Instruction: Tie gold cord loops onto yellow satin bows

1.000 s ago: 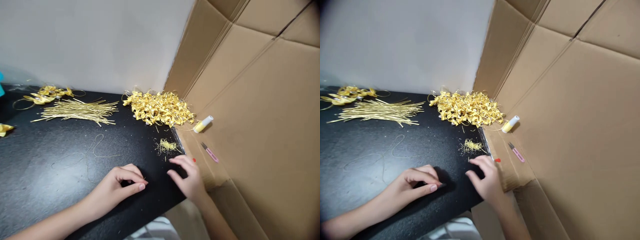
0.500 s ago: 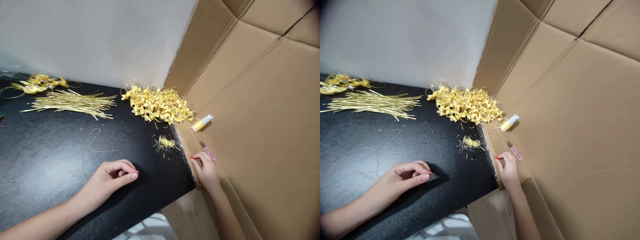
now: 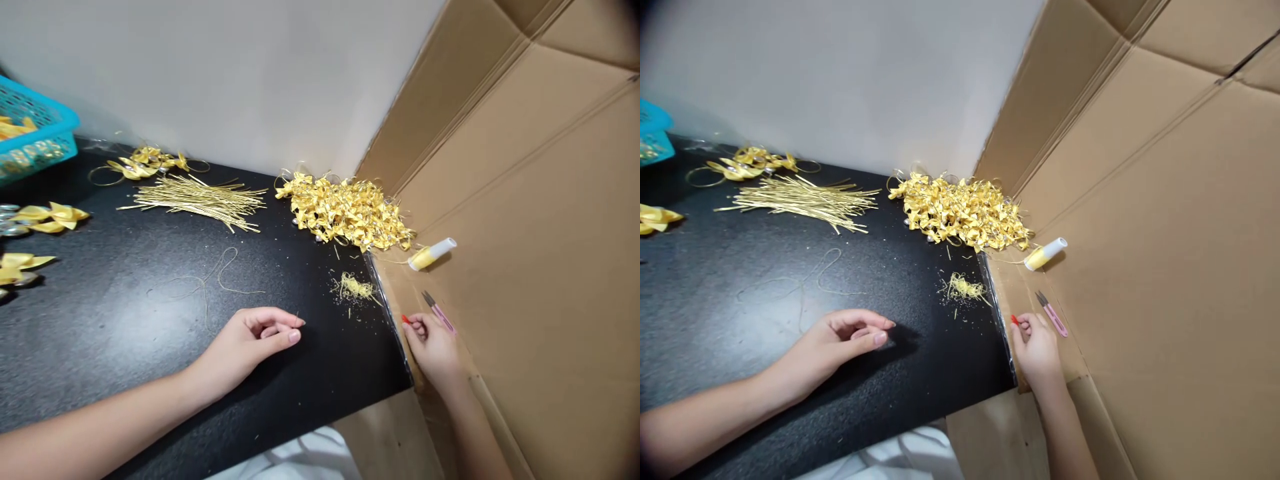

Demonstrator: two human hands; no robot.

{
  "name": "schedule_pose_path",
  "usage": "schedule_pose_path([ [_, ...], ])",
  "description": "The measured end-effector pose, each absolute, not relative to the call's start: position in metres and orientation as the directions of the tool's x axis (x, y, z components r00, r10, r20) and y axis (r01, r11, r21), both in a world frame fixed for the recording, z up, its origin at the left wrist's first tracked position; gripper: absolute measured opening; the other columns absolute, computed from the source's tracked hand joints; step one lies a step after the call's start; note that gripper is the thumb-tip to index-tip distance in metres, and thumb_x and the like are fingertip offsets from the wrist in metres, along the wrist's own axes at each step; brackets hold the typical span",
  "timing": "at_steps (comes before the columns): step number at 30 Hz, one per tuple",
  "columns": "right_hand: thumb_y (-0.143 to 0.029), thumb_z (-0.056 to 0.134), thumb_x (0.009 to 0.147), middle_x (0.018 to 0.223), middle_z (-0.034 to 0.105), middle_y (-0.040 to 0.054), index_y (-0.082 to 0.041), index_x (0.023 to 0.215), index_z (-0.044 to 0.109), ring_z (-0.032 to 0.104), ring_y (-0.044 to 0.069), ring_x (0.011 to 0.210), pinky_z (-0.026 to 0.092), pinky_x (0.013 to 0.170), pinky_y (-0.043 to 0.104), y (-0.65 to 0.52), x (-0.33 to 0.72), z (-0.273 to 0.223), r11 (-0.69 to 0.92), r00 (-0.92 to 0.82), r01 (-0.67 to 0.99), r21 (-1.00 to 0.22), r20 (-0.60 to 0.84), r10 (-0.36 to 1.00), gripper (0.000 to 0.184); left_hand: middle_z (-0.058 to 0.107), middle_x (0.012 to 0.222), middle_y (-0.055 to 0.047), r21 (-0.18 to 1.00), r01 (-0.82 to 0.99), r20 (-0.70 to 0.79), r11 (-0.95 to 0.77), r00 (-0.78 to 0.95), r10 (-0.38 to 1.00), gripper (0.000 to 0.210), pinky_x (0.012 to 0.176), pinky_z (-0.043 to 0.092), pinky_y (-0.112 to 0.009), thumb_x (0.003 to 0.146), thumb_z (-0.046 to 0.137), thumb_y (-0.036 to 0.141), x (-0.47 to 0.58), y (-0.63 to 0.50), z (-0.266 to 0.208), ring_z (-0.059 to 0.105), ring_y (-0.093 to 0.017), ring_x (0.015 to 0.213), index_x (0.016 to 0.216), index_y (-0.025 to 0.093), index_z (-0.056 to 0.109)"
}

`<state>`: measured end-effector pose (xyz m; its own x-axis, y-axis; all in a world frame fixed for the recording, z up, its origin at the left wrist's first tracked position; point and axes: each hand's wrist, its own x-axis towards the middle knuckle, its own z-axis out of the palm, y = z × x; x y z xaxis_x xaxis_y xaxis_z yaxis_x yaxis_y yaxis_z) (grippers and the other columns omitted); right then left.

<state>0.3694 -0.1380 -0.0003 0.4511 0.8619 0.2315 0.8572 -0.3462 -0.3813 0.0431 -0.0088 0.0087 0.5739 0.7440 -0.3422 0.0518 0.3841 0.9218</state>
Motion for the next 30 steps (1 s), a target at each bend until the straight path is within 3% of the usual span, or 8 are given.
schedule_pose_path([
  [4,-0.032,0.047,0.083,0.069,0.061,0.0084,-0.023,0.068,0.051,0.059,0.024,0.068,0.048,0.065,0.037,-0.131,0.363,-0.004,-0.339,0.41,0.906,-0.253,0.333,0.849,0.018,0.062,0.059,0.002,0.916,0.027,-0.348,0.401,0.556,0.755,0.036,0.056,0.036,-0.023,0.062,0.083,0.048,0.044,-0.007,0.007,0.049,-0.011,0.055,0.08,0.017,0.074],
  [8,-0.033,0.043,0.086,0.067,0.06,0.0096,-0.024,0.064,0.046,0.058,0.026,0.065,0.047,0.063,0.04,-0.121,0.352,0.003,-0.392,0.486,0.868,-0.306,0.354,0.799,0.024,0.067,0.067,0.0,0.917,0.003,-0.339,0.4,0.536,0.773,0.034,0.059,0.04,-0.023,0.063,0.083,0.048,0.044,-0.006,0.008,0.054,-0.012,0.061,0.074,0.017,0.074],
  [11,-0.042,0.047,0.091,0.07,0.066,0.0084,-0.021,0.078,0.056,0.063,0.022,0.059,0.051,0.06,0.036,-0.108,0.324,0.019,-0.332,0.562,0.739,-0.586,0.266,0.783,0.027,0.07,0.072,-0.002,0.921,0.016,-0.338,0.39,0.533,0.776,0.031,0.062,0.041,-0.024,0.065,0.082,0.047,0.044,-0.006,0.008,0.056,-0.014,0.064,0.071,0.017,0.074],
  [13,-0.048,0.055,0.089,0.07,0.069,0.0061,-0.019,0.085,0.059,0.066,0.019,0.057,0.054,0.057,0.032,-0.094,0.295,0.031,-0.203,0.544,0.477,-0.855,0.106,0.832,0.029,0.071,0.074,-0.003,0.92,0.019,-0.34,0.392,0.535,0.773,0.031,0.064,0.042,-0.025,0.065,0.081,0.047,0.043,-0.006,0.009,0.057,-0.015,0.066,0.071,0.018,0.075],
  [15,-0.048,0.065,0.082,0.065,0.068,0.0029,-0.018,0.086,0.063,0.065,0.016,0.053,0.054,0.053,0.028,-0.075,0.265,0.042,-0.167,0.41,0.25,-0.954,-0.052,0.911,0.03,0.071,0.074,-0.003,0.915,0.016,-0.345,0.402,0.546,0.763,0.031,0.065,0.042,-0.026,0.066,0.081,0.047,0.043,-0.006,0.01,0.058,-0.015,0.067,0.074,0.017,0.075],
  [18,-0.042,0.077,0.071,0.061,0.066,-0.0008,-0.018,0.079,0.066,0.063,0.012,0.049,0.053,0.05,0.023,-0.045,0.231,0.051,-0.158,0.21,0.048,-0.986,-0.145,0.967,0.028,0.065,0.066,0.001,0.904,-0.02,-0.345,0.428,0.559,0.754,0.033,0.062,0.039,-0.024,0.066,0.081,0.045,0.043,-0.005,0.009,0.053,-0.013,0.062,0.083,0.018,0.076],
  [21,-0.036,0.08,0.066,0.056,0.062,-0.0048,-0.018,0.072,0.064,0.055,0.007,0.043,0.048,0.045,0.019,-0.021,0.217,0.052,-0.122,0.14,-0.053,-0.991,-0.129,0.982,0.025,0.056,0.058,0.005,0.894,-0.073,-0.33,0.442,0.56,0.76,0.032,0.059,0.036,-0.022,0.068,0.082,0.043,0.043,-0.004,0.007,0.047,-0.01,0.057,0.088,0.019,0.075],
  [30,-0.038,0.061,0.086,0.053,0.05,-0.0047,-0.02,0.06,0.051,0.044,0.008,0.045,0.037,0.047,0.022,-0.021,0.213,0.023,-0.017,0.028,-0.221,-0.975,-0.024,0.999,0.033,0.065,0.063,0.002,0.866,-0.093,-0.369,0.491,0.542,0.755,0.022,0.06,0.039,-0.022,0.068,0.082,0.037,0.039,0.008,0.015,0.05,-0.01,0.059,0.065,0.018,0.071],
])
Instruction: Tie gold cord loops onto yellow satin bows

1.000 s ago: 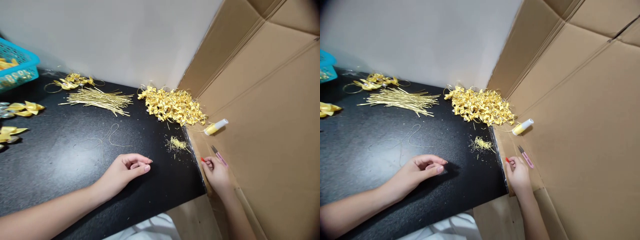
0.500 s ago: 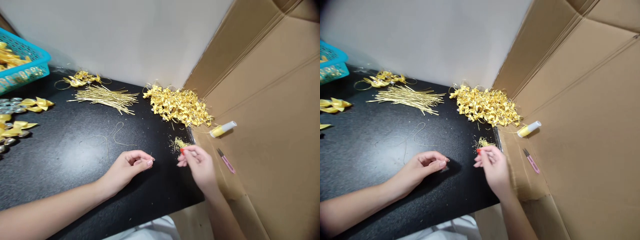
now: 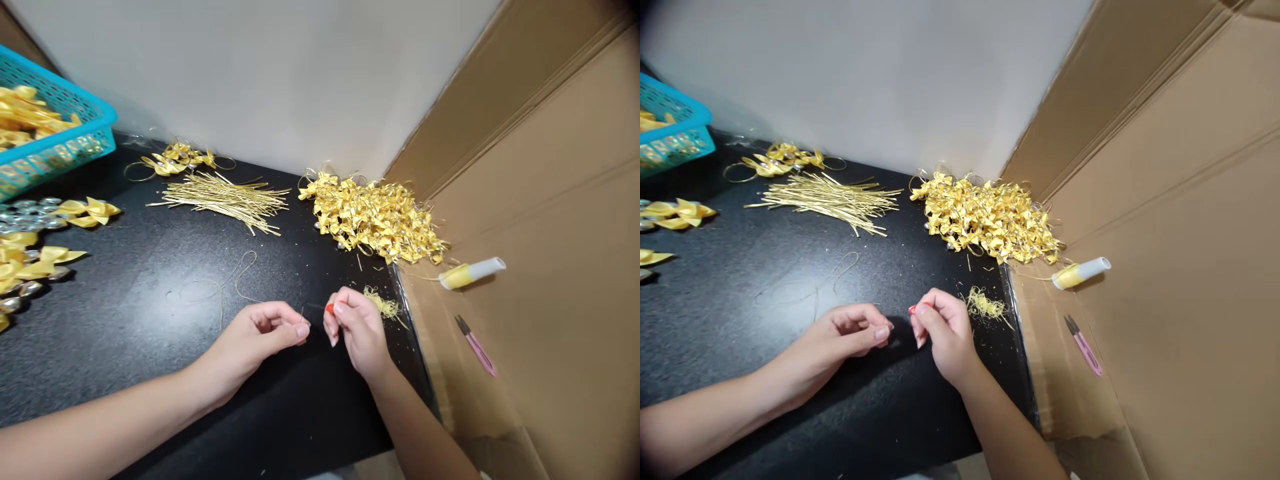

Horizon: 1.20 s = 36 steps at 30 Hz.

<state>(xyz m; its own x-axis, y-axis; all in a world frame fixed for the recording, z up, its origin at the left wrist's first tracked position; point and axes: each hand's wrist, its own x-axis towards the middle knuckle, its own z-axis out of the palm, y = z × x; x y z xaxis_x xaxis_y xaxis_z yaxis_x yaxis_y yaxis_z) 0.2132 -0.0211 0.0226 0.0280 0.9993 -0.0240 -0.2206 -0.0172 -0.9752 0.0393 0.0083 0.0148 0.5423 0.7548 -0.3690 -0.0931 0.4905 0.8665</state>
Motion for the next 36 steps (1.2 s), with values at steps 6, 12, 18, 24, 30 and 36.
schedule_pose_path([
  [6,-0.022,0.053,0.085,0.063,0.061,0.001,-0.019,0.06,0.06,0.056,0.014,0.061,0.044,0.063,0.028,-0.027,0.205,0.015,0.096,0.049,-0.127,-0.987,0.09,0.995,0.026,0.064,0.063,0.002,0.865,-0.083,-0.372,0.495,0.554,0.744,0.024,0.057,0.037,-0.02,0.068,0.082,0.037,0.04,0.014,0.014,0.05,-0.01,0.06,0.064,0.018,0.069],
  [12,-0.018,0.05,0.082,0.066,0.066,0.0014,-0.02,0.059,0.059,0.06,0.015,0.062,0.047,0.064,0.03,-0.027,0.203,0.017,0.134,0.127,-0.001,-0.991,0.133,0.983,0.025,0.056,0.058,0.003,0.854,0.019,-0.444,0.52,0.547,0.71,0.03,0.052,0.032,-0.02,0.067,0.081,0.045,0.037,0.012,0.013,0.044,-0.009,0.055,0.068,0.017,0.07],
  [18,-0.017,0.049,0.084,0.065,0.066,0.0007,-0.02,0.06,0.061,0.06,0.014,0.061,0.047,0.063,0.029,-0.027,0.205,0.02,0.12,0.118,0.044,-0.992,0.124,0.985,0.027,0.06,0.059,0.001,0.851,0.038,-0.46,0.524,0.537,0.708,0.029,0.054,0.036,-0.021,0.063,0.082,0.046,0.038,0.014,0.015,0.047,-0.011,0.056,0.065,0.018,0.072],
  [24,-0.015,0.05,0.083,0.065,0.065,0.0003,-0.02,0.06,0.062,0.059,0.013,0.06,0.046,0.061,0.028,-0.026,0.205,0.025,0.128,0.108,0.042,-0.991,0.132,0.985,0.027,0.063,0.061,0.002,0.838,-0.01,-0.448,0.545,0.557,0.699,0.025,0.055,0.034,-0.02,0.066,0.083,0.042,0.037,0.012,0.013,0.047,-0.009,0.057,0.066,0.019,0.074],
  [30,-0.014,0.049,0.082,0.064,0.066,0.0001,-0.02,0.059,0.062,0.059,0.013,0.06,0.047,0.061,0.027,-0.026,0.204,0.027,0.12,0.114,0.073,-0.99,0.128,0.985,0.027,0.061,0.058,0.002,0.814,-0.012,-0.474,0.581,0.564,0.676,0.026,0.053,0.034,-0.019,0.066,0.083,0.044,0.036,0.012,0.011,0.046,-0.008,0.055,0.067,0.02,0.074],
  [36,-0.014,0.05,0.083,0.065,0.066,0.0001,-0.019,0.06,0.062,0.059,0.013,0.06,0.046,0.062,0.027,-0.026,0.204,0.026,0.115,0.103,0.061,-0.991,0.121,0.987,0.026,0.063,0.06,0.001,0.817,-0.013,-0.474,0.577,0.554,0.685,0.027,0.054,0.036,-0.019,0.065,0.084,0.043,0.037,0.013,0.012,0.048,-0.009,0.055,0.067,0.018,0.074],
])
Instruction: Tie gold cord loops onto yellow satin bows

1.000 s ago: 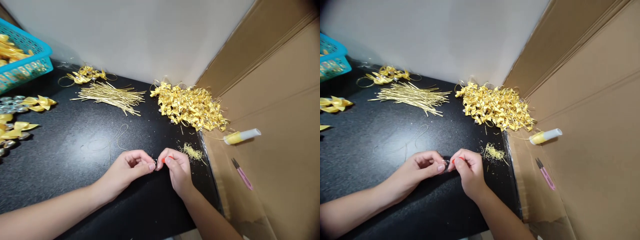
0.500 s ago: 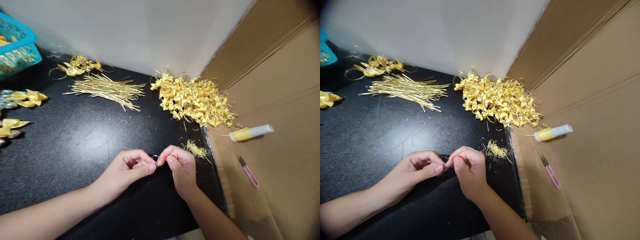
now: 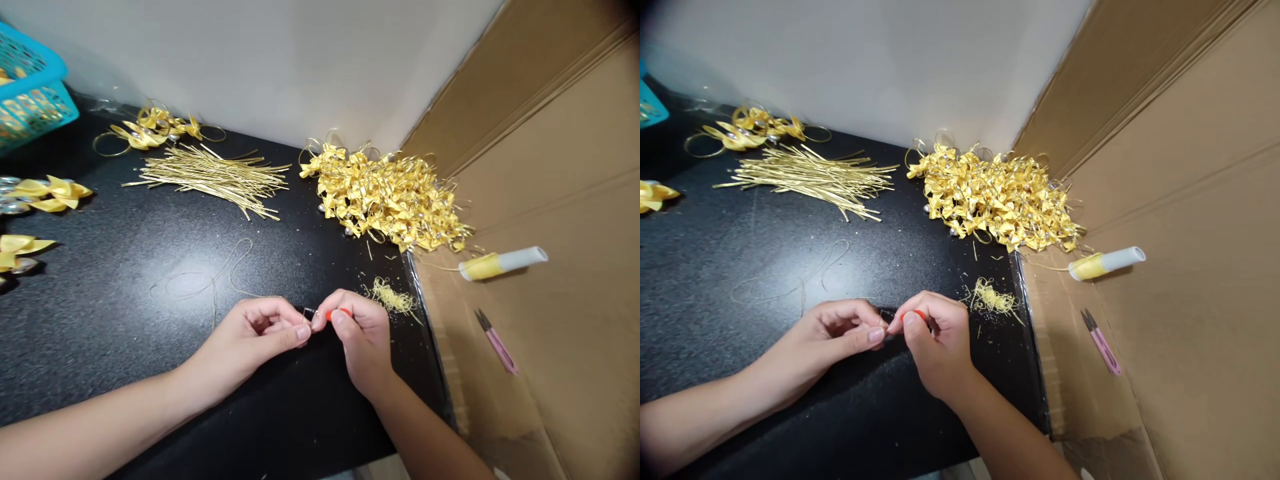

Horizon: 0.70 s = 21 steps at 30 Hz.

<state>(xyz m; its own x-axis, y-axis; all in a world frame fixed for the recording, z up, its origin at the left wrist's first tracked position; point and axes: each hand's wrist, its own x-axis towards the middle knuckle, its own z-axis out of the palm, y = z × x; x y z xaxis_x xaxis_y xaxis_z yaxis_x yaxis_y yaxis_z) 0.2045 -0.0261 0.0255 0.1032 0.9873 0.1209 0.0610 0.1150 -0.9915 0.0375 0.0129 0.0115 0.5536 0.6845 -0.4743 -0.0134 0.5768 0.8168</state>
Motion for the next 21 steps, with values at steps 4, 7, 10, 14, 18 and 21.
schedule_pose_path([
  [4,-0.014,0.049,0.083,0.065,0.066,0.0,-0.019,0.06,0.063,0.059,0.013,0.061,0.046,0.062,0.026,-0.026,0.205,0.0249,0.125,0.102,0.063,-0.99,0.131,0.986,0.027,0.064,0.059,0.001,0.807,-0.012,-0.488,0.59,0.55,0.678,0.027,0.053,0.037,-0.018,0.065,0.083,0.043,0.0375,0.0129,0.0128,0.049,-0.009,0.055,0.066,0.017,0.073],
  [7,-0.014,0.05,0.083,0.065,0.065,-0.0001,-0.019,0.061,0.063,0.058,0.013,0.061,0.045,0.062,0.027,-0.0267,0.2052,0.0237,0.126,0.1,0.056,-0.99,0.131,0.986,0.027,0.065,0.059,0.002,0.799,-0.029,-0.488,0.6,0.553,0.676,0.026,0.053,0.037,-0.017,0.066,0.084,0.04,0.0379,0.013,0.0148,0.049,-0.008,0.055,0.065,0.017,0.073],
  [10,-0.014,0.05,0.084,0.065,0.065,0.0003,-0.019,0.062,0.063,0.058,0.013,0.061,0.045,0.062,0.028,-0.0276,0.2053,0.0219,0.109,0.1,0.034,-0.993,0.112,0.989,0.026,0.066,0.059,0.002,0.798,-0.054,-0.474,0.6,0.56,0.679,0.023,0.054,0.037,-0.016,0.066,0.085,0.037,0.0383,0.0131,0.0159,0.05,-0.007,0.055,0.064,0.017,0.073],
  [14,-0.014,0.05,0.084,0.065,0.065,0.0003,-0.019,0.061,0.063,0.058,0.013,0.061,0.046,0.061,0.027,-0.0275,0.2052,0.0222,0.104,0.106,0.035,-0.994,0.107,0.989,0.026,0.066,0.059,0.003,0.789,-0.063,-0.475,0.611,0.57,0.671,0.024,0.054,0.037,-0.015,0.066,0.085,0.038,0.0379,0.013,0.0144,0.05,-0.006,0.055,0.065,0.018,0.074],
  [18,-0.013,0.05,0.083,0.065,0.065,-0.0001,-0.019,0.06,0.062,0.059,0.012,0.061,0.046,0.062,0.026,-0.0267,0.2049,0.0252,0.117,0.106,0.071,-0.991,0.124,0.987,0.026,0.066,0.059,0.003,0.784,-0.061,-0.479,0.617,0.573,0.665,0.025,0.053,0.037,-0.015,0.067,0.085,0.04,0.0377,0.013,0.0127,0.05,-0.006,0.055,0.066,0.018,0.074],
  [21,-0.013,0.05,0.083,0.065,0.066,-0.0002,-0.019,0.06,0.062,0.06,0.012,0.061,0.047,0.062,0.026,-0.0262,0.2047,0.0261,0.125,0.111,0.082,-0.989,0.134,0.985,0.027,0.066,0.059,0.003,0.783,-0.07,-0.472,0.618,0.581,0.663,0.025,0.053,0.037,-0.014,0.067,0.085,0.04,0.0376,0.0124,0.0131,0.051,-0.005,0.054,0.066,0.018,0.074],
])
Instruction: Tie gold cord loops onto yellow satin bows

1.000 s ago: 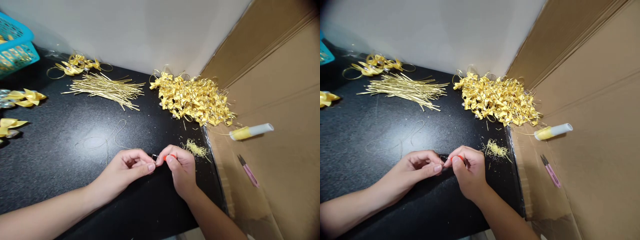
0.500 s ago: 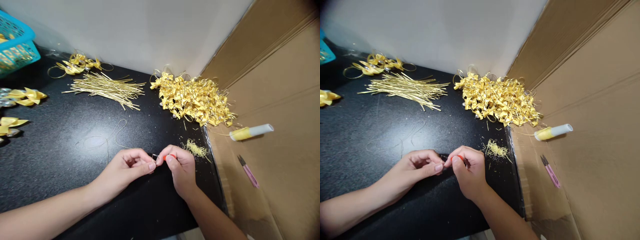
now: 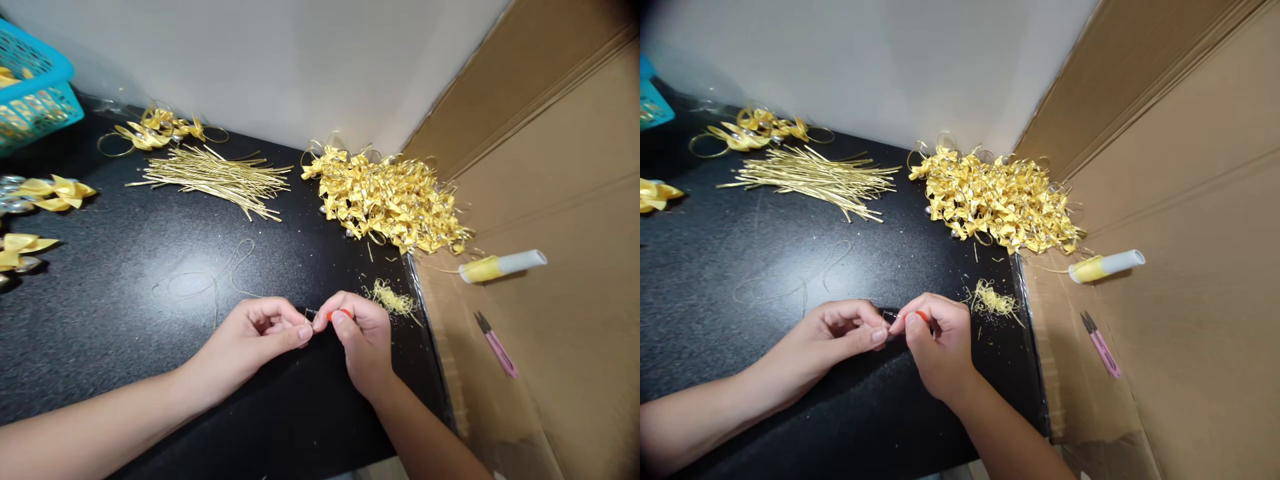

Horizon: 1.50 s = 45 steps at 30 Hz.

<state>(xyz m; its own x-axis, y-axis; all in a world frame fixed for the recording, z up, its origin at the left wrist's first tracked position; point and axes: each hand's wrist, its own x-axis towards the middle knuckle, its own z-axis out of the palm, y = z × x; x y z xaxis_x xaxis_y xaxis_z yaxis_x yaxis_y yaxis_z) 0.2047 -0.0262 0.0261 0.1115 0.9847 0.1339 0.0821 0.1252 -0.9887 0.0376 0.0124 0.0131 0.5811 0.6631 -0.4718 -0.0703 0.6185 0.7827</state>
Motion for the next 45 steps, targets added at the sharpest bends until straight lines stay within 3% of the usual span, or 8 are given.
schedule_pose_path([
  [15,-0.009,0.052,0.082,0.063,0.064,-0.0003,-0.018,0.059,0.059,0.06,0.012,0.06,0.047,0.061,0.025,-0.027,0.203,0.026,0.2,0.099,0.147,-0.969,0.216,0.971,0.026,0.071,0.061,0.002,0.759,-0.115,-0.472,0.641,0.582,0.663,0.023,0.053,0.043,-0.014,0.065,0.087,0.033,0.04,0.013,0.015,0.056,-0.006,0.054,0.064,0.016,0.072],
  [22,-0.017,0.056,0.087,0.065,0.056,-0.0007,-0.018,0.062,0.057,0.053,0.011,0.062,0.042,0.06,0.025,-0.025,0.202,0.026,0.141,0.011,0.134,-0.981,0.144,0.99,0.024,0.068,0.057,0.002,0.808,-0.057,-0.452,0.586,0.579,0.679,0.024,0.05,0.043,-0.016,0.069,0.082,0.038,0.038,0.012,0.011,0.056,-0.008,0.051,0.066,0.017,0.071],
  [25,-0.019,0.055,0.089,0.067,0.056,-0.0007,-0.018,0.064,0.057,0.052,0.012,0.064,0.041,0.062,0.026,-0.025,0.203,0.024,0.118,-0.006,0.099,-0.988,0.118,0.993,0.025,0.069,0.06,0.0,0.881,0.04,-0.411,0.471,0.559,0.72,0.025,0.05,0.044,-0.019,0.072,0.078,0.041,0.037,0.011,0.013,0.057,-0.011,0.052,0.07,0.017,0.072],
  [29,-0.021,0.053,0.091,0.068,0.056,-0.0002,-0.018,0.066,0.058,0.052,0.013,0.065,0.041,0.063,0.027,-0.026,0.206,0.023,0.084,0.0,0.073,-0.994,0.084,0.996,0.026,0.074,0.077,-0.004,0.976,0.213,-0.157,0.05,0.528,0.835,0.026,0.058,0.048,-0.024,0.085,0.061,0.042,0.029,0.021,0.027,0.064,-0.017,0.067,0.085,0.019,0.074],
  [32,-0.024,0.052,0.093,0.069,0.056,0.0004,-0.019,0.066,0.057,0.054,0.014,0.067,0.041,0.065,0.029,-0.026,0.208,0.02,0.08,0.023,0.054,-0.995,0.082,0.996,0.028,0.072,0.079,-0.003,0.865,0.434,0.006,-0.253,0.495,0.869,0.028,0.061,0.048,-0.026,0.089,0.05,0.04,0.014,0.042,0.04,0.064,-0.019,0.07,0.09,0.02,0.071],
  [36,-0.028,0.052,0.094,0.068,0.055,0.0006,-0.019,0.065,0.055,0.053,0.015,0.067,0.04,0.065,0.03,-0.025,0.209,0.016,0.063,0.025,0.037,-0.997,0.064,0.998,0.031,0.071,0.085,-0.004,0.547,0.638,-0.018,-0.542,0.656,0.754,0.015,0.069,0.048,-0.032,0.078,0.065,0.034,-0.002,0.069,0.047,0.064,-0.025,0.081,0.085,0.022,0.071],
  [40,-0.031,0.052,0.095,0.068,0.054,0.0009,-0.019,0.065,0.056,0.052,0.015,0.066,0.04,0.065,0.03,-0.023,0.208,0.013,0.049,0.005,0.079,-0.996,0.049,0.999,0.032,0.069,0.089,-0.005,0.374,0.639,-0.027,-0.671,0.731,0.681,0.012,0.071,0.047,-0.033,0.083,0.066,0.028,0.001,0.072,0.04,0.062,-0.024,0.083,0.09,0.02,0.071],
  [45,-0.032,0.052,0.095,0.067,0.053,0.0004,-0.019,0.064,0.055,0.051,0.015,0.066,0.039,0.065,0.029,-0.022,0.208,0.011,0.038,0.01,0.1,-0.994,0.04,0.999,0.034,0.067,0.079,-0.003,0.211,0.582,-0.015,-0.786,0.805,0.592,0.011,0.065,0.04,-0.031,0.088,0.066,0.021,0.012,0.067,0.031,0.057,-0.021,0.074,0.076,0.019,0.068],
])
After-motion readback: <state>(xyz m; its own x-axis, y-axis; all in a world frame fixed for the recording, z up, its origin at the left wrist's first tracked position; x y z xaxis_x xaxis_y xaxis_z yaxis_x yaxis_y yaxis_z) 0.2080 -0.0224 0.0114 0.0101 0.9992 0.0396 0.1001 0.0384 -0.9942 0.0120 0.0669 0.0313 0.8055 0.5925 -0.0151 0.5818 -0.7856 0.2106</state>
